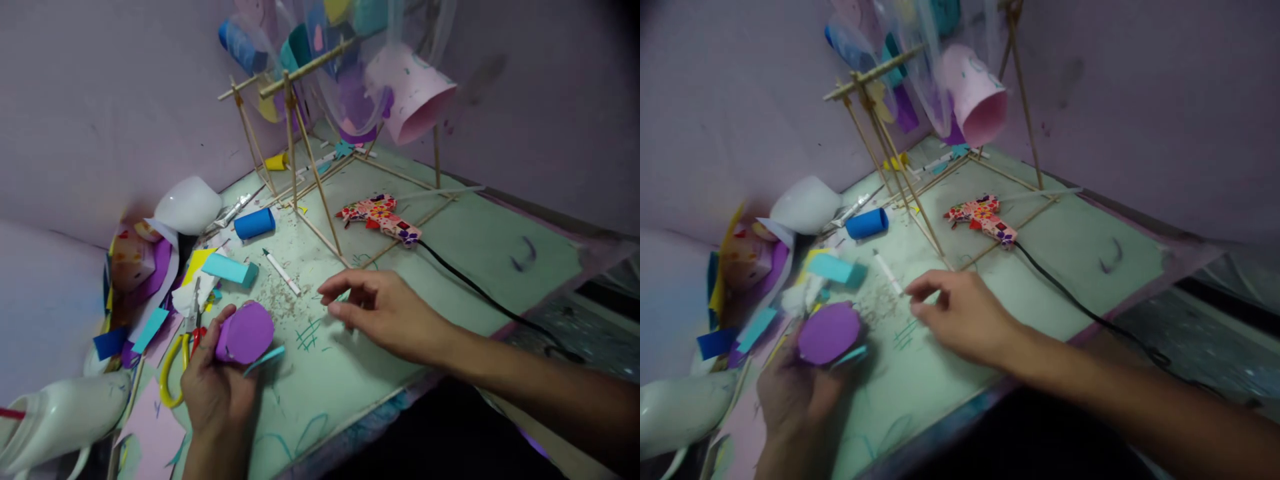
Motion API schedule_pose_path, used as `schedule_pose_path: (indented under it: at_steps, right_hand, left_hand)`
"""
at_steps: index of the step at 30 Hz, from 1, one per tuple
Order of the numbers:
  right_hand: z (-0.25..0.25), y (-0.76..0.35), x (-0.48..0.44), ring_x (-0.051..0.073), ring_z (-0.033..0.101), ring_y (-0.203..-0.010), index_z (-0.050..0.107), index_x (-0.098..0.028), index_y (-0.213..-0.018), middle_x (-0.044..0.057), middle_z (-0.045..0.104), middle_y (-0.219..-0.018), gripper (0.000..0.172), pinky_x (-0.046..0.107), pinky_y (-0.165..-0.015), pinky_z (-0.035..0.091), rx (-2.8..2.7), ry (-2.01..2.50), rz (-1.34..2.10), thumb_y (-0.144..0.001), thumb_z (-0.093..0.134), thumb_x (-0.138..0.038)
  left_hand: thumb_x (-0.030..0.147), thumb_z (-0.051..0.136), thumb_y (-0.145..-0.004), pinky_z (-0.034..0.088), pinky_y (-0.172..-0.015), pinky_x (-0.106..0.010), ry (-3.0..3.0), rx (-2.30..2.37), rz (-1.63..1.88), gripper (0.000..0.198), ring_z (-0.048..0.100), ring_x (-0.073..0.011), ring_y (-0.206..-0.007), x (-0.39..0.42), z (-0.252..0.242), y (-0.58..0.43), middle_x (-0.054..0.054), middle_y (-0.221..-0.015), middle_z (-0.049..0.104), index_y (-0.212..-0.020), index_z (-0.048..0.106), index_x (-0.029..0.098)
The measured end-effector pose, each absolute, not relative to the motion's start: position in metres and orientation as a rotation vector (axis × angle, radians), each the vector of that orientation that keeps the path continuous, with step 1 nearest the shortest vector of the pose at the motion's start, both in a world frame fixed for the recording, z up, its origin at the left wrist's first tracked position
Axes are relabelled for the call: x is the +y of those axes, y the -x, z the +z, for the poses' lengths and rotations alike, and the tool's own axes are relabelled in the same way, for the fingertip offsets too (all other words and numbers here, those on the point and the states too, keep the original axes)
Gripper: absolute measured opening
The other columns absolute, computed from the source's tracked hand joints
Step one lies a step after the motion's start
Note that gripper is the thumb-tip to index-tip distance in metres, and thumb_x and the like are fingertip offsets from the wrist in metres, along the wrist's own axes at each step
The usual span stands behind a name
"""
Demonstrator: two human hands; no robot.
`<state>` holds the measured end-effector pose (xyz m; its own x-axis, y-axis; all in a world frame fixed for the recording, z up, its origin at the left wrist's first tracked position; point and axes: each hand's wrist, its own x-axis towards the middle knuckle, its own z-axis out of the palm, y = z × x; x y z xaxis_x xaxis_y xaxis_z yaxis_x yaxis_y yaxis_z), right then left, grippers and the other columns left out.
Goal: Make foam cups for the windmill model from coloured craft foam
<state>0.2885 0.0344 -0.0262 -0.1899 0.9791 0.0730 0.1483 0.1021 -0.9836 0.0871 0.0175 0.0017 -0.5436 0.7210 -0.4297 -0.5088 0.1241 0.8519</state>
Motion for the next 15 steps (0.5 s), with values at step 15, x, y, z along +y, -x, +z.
schedule_pose_path:
  at_steps: [15]
  right_hand:
    - [-0.014,-0.240,-0.002,0.005,0.049,-0.044,0.068,-0.015,-0.064,-0.005,0.056,-0.049,0.005,0.013,-0.042,0.039,-1.530,0.871,1.919,-0.069,0.066,-0.013]
  left_hand:
    - [0.021,0.066,-0.071,0.053,-0.061,-0.023,-0.324,1.132,1.679,0.010,0.066,-0.0154,-0.072,0.010,-0.001,-0.078,-0.003,-0.078,0.070,-0.079,0.069,0.016]
